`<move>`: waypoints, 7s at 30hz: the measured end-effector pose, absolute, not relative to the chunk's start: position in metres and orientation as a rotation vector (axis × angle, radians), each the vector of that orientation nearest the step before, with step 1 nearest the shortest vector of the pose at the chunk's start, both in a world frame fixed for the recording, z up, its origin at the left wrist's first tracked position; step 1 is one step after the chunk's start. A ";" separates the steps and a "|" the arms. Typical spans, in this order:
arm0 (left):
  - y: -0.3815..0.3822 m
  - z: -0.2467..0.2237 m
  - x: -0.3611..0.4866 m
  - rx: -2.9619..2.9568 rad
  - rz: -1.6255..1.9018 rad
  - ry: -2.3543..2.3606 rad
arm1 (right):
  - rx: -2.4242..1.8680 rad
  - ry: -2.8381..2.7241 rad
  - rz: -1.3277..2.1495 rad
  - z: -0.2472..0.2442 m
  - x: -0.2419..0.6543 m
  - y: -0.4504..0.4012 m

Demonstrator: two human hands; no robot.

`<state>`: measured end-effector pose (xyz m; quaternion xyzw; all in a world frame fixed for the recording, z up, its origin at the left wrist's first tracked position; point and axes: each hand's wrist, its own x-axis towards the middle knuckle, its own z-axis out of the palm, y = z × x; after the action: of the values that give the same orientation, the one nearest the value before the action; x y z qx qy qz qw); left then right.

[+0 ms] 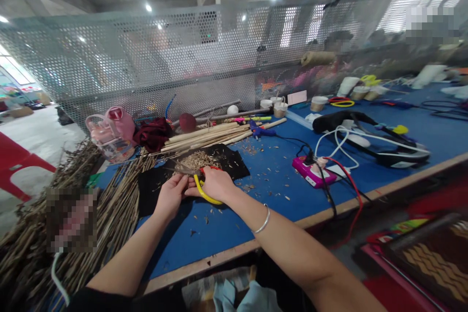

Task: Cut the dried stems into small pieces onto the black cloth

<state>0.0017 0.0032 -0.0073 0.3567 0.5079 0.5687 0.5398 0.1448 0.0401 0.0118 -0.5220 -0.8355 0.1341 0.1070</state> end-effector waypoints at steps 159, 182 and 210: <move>0.006 -0.004 -0.002 0.828 1.394 1.271 | -1.665 -2.433 0.282 0.010 0.142 0.044; 0.001 0.000 0.000 0.865 1.469 1.316 | -1.382 -2.428 0.219 0.009 0.142 0.037; 0.007 -0.004 0.002 0.691 1.467 1.266 | -1.654 -2.464 0.371 0.009 0.143 0.045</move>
<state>0.0015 0.0073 -0.0039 0.2875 0.5272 0.6108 0.5161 0.1428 0.0452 0.0091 -0.5515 -0.8215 0.1236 0.0756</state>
